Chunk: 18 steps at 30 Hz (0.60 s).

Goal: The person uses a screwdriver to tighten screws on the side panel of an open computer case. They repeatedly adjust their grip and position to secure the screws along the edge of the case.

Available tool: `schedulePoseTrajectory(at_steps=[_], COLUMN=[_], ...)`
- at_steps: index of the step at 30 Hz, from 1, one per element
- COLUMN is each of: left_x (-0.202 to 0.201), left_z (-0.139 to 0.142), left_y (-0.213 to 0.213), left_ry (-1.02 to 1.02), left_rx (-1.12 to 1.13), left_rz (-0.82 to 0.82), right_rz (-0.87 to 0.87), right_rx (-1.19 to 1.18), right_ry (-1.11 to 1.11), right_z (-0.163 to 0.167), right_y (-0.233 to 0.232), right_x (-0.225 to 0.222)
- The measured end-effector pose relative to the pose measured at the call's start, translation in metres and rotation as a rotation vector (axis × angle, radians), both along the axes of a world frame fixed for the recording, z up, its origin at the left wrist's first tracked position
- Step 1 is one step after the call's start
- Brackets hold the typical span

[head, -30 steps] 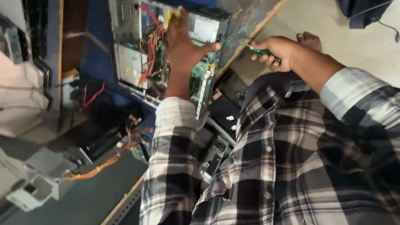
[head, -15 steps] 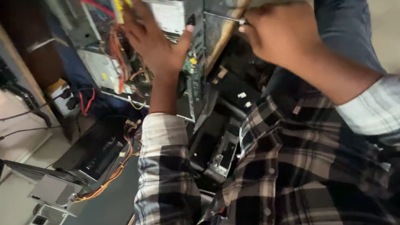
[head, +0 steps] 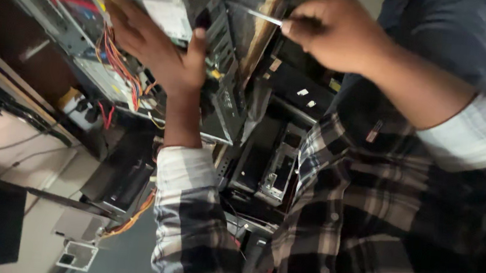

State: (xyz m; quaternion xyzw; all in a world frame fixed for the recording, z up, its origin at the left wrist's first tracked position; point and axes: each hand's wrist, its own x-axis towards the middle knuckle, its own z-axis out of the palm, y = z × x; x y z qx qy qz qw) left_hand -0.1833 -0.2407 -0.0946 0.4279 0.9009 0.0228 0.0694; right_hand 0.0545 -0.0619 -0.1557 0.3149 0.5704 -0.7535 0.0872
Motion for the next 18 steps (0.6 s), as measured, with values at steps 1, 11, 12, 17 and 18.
schedulePoseTrajectory(at_steps=[1, 11, 12, 17, 18], left_x=[0.000, -0.001, 0.000, 0.000, 0.000], left_z=[-0.001, -0.003, -0.002, -0.004, -0.005], left_y=[0.001, -0.005, -0.005, -0.004, -0.004], left_ry=[-0.002, -0.007, -0.016, 0.015, 0.021], left_rx=[0.006, 0.008, 0.005, 0.011, 0.013], left_rz=[-0.005, -0.037, -0.047, -0.039, -0.039], right_rz=[0.006, -0.015, -0.035, -0.040, -0.063], right_rx=[0.106, 0.234, 0.240, 0.477, 0.603], right_ry=[0.025, 0.029, 0.058, 0.112, 0.155], right_z=[0.000, 0.001, 0.000, -0.012, -0.014], right_y=[-0.001, 0.002, 0.001, -0.010, -0.011], right_x=[0.003, 0.037, 0.038, 0.036, 0.033])
